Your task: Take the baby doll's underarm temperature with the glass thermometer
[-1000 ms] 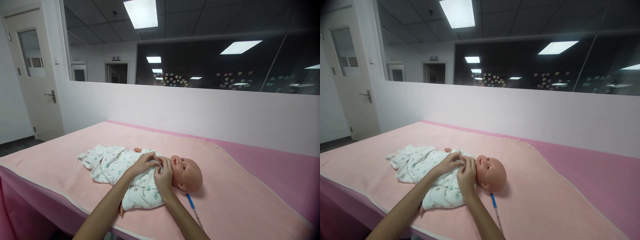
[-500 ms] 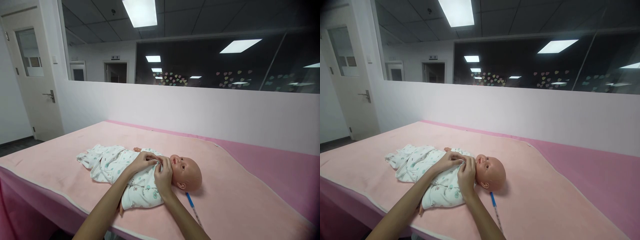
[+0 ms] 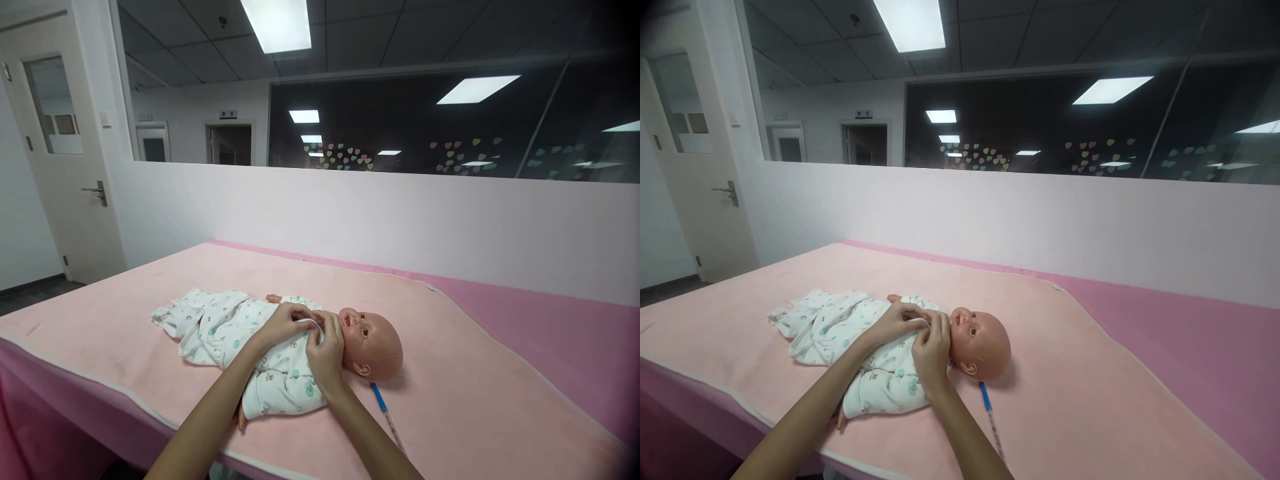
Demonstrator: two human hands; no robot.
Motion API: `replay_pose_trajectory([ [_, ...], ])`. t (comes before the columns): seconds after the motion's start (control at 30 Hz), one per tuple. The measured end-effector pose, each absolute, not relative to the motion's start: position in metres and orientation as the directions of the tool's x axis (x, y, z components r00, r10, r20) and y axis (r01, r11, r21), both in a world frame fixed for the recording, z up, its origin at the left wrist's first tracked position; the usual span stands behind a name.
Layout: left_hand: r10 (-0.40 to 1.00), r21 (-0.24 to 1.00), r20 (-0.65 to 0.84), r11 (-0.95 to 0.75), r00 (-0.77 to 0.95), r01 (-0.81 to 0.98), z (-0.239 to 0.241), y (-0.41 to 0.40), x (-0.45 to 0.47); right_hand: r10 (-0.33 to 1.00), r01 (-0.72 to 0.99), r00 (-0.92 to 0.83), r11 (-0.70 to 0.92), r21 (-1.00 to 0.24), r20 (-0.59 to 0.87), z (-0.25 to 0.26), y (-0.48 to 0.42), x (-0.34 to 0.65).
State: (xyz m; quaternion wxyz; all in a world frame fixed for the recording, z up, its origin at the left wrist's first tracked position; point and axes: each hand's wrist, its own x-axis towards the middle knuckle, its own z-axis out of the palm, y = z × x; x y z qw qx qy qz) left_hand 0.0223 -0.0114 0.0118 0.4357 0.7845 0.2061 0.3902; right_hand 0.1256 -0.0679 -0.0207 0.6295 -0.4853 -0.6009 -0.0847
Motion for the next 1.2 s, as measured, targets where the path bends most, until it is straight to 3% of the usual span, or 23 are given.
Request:
replay_pose_trajectory([
  [0.2,0.690,0.850,0.457,-0.524,0.561,-0.049,0.012,-0.013,0.023,0.470,0.681,0.260,0.530,-0.506,0.843,-0.021,-0.067,0.126],
  [0.47,0.790,0.922,0.387,-0.346,0.475,-0.176,0.010,0.004,0.005,0.429,0.717,0.229,0.533,-0.449,0.874,-0.021,-0.070,0.127],
  [0.7,0.722,0.875,0.378,-0.483,0.580,0.030,0.008,0.003,-0.021,0.415,0.733,0.174,0.551,-0.399,0.893,-0.020,-0.073,0.126],
  [0.87,0.654,0.872,0.350,-0.489,0.670,0.021,0.006,0.007,-0.028,0.415,0.727,0.173,0.558,-0.400,0.893,-0.020,-0.073,0.126],
  [1.03,0.657,0.884,0.380,-0.465,0.651,-0.047,0.003,0.009,-0.029,0.442,0.752,0.148,0.531,-0.391,0.885,-0.019,-0.072,0.127],
  [1.2,0.661,0.871,0.399,-0.491,0.636,-0.036,0.002,0.008,-0.028,0.527,0.844,0.016,0.449,-0.294,0.850,-0.014,-0.074,0.125],
])
